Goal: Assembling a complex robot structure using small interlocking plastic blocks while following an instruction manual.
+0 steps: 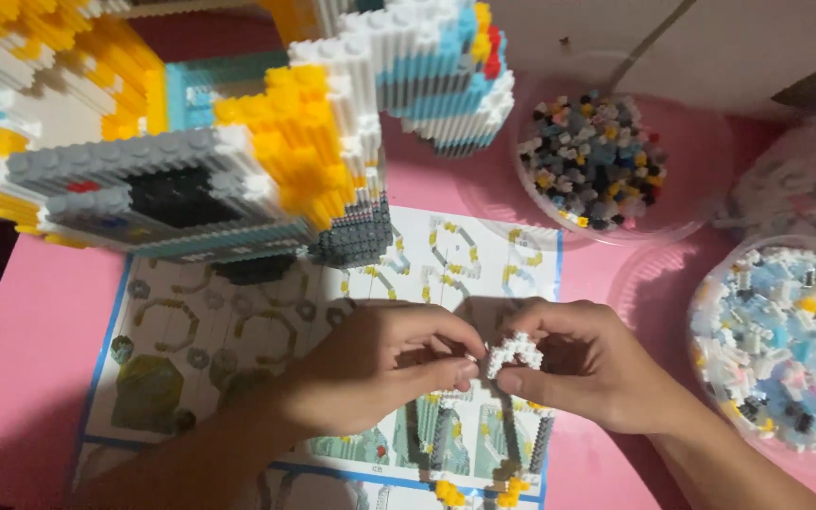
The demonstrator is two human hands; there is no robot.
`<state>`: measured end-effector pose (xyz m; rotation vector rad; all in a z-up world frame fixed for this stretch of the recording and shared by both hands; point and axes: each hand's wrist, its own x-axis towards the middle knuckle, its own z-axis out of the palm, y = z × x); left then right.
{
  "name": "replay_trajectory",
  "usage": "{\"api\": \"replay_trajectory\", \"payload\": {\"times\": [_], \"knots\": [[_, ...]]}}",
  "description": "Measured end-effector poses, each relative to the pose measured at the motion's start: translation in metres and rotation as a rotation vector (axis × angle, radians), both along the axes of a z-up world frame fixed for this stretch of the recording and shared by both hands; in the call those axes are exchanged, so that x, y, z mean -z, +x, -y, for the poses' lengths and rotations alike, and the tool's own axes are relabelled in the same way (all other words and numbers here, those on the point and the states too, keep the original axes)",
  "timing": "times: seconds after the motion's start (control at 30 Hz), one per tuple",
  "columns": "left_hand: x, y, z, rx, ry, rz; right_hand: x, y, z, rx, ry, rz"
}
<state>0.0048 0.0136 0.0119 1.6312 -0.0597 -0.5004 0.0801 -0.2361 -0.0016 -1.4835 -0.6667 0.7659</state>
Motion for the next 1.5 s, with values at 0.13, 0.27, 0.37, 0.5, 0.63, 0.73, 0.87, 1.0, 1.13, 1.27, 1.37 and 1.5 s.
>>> {"api": "replay_trajectory", "payload": {"times": [0.13, 0.27, 0.37, 0.5, 0.63, 0.73, 0.87, 1.0, 1.13, 1.27, 1.37, 1.5], "knots": [[-0.004, 0.001, -0.005, 0.027, 0.007, -0.015, -0.003, 0.001, -0.003, 0.002, -0.006, -0.007], [-0.006, 0.003, -0.004, -0.001, -0.009, -0.1, -0.017, 0.002, -0.012, -0.077, 0.01, 0.025], [-0.006, 0.006, -0.002, -0.025, -0.05, -0.165, -0.021, 0.003, -0.014, -0.104, 0.007, 0.024], [-0.014, 0.008, 0.0, -0.04, -0.013, -0.239, -0.018, 0.003, -0.011, -0.09, -0.004, 0.006], [-0.013, 0.007, 0.003, -0.072, 0.003, -0.295, -0.004, 0.003, -0.002, -0.037, -0.089, 0.032], [-0.009, 0.004, 0.003, -0.097, -0.061, -0.251, 0.001, 0.003, 0.001, 0.007, -0.124, 0.034], [-0.003, 0.002, 0.004, -0.121, -0.153, -0.257, 0.001, 0.003, 0.0, 0.025, -0.107, 0.013], [0.001, 0.002, 0.004, -0.14, -0.198, -0.265, 0.001, 0.003, 0.0, 0.016, -0.115, 0.026], [0.008, -0.001, 0.004, -0.131, -0.216, -0.268, 0.002, 0.002, -0.001, 0.013, -0.11, 0.018], [0.004, -0.001, 0.003, -0.143, -0.261, -0.26, 0.002, 0.0, -0.002, 0.015, -0.068, 0.024], [0.002, -0.001, 0.003, -0.153, -0.26, -0.303, 0.001, 0.0, -0.003, 0.017, -0.045, 0.0], [0.008, -0.002, 0.005, -0.153, -0.279, -0.297, 0.0, 0.0, -0.004, 0.003, -0.05, 0.032]]}}
